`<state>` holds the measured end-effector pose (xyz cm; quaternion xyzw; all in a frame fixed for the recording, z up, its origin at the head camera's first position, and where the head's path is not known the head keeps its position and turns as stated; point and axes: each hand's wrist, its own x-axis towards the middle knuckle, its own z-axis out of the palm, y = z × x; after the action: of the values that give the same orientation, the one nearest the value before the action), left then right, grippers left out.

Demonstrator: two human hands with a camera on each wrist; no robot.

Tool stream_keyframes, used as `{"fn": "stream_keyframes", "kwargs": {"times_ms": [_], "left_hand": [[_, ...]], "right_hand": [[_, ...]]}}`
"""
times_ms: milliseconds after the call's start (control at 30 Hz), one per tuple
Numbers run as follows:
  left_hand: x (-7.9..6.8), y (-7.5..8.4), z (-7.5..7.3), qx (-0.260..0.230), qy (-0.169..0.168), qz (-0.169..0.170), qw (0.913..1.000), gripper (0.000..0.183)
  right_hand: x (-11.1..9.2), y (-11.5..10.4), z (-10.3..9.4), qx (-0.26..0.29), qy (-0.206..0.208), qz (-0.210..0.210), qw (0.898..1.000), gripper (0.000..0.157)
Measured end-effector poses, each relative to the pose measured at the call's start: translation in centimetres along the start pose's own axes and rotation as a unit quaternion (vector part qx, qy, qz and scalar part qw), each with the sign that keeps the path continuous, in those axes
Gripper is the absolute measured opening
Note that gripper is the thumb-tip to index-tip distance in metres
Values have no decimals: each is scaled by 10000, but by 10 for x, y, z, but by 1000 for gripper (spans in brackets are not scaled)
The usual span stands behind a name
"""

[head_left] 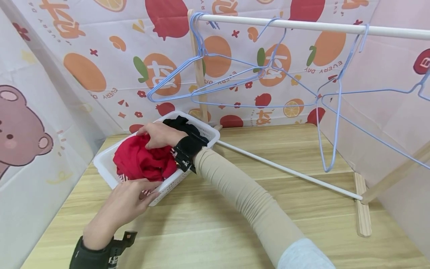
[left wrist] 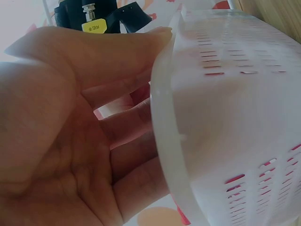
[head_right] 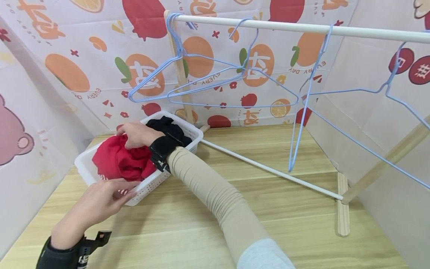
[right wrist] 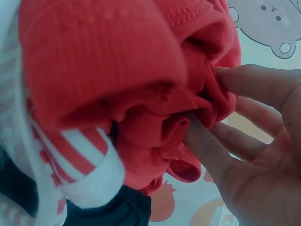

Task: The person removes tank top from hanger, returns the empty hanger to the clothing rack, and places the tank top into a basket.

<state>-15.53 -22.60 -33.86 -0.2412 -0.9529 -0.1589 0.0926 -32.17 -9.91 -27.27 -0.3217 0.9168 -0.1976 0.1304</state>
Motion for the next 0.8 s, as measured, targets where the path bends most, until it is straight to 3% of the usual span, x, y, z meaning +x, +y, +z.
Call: {"fn": "stream_keyframes", "kwargs": {"times_ms": [267, 533, 667, 800], "left_hand": [[2, -2, -1, 64, 120, 137, 9998, 24], [-1, -1, 2, -12, -34, 8, 10000, 25], [-2, -1, 3, 11, 37, 68, 10000, 25], [0, -1, 4, 39, 129, 142, 9998, 25]], "right_hand": [[-3, 7, -4, -5, 26, -454, 9990, 56], [-11, 11, -4, 90, 150, -546, 9984, 52], [-19, 18, -10, 188, 536, -818, 9950, 48], [-33, 30, -15, 221, 1238, -1088, 9861, 42]]}}
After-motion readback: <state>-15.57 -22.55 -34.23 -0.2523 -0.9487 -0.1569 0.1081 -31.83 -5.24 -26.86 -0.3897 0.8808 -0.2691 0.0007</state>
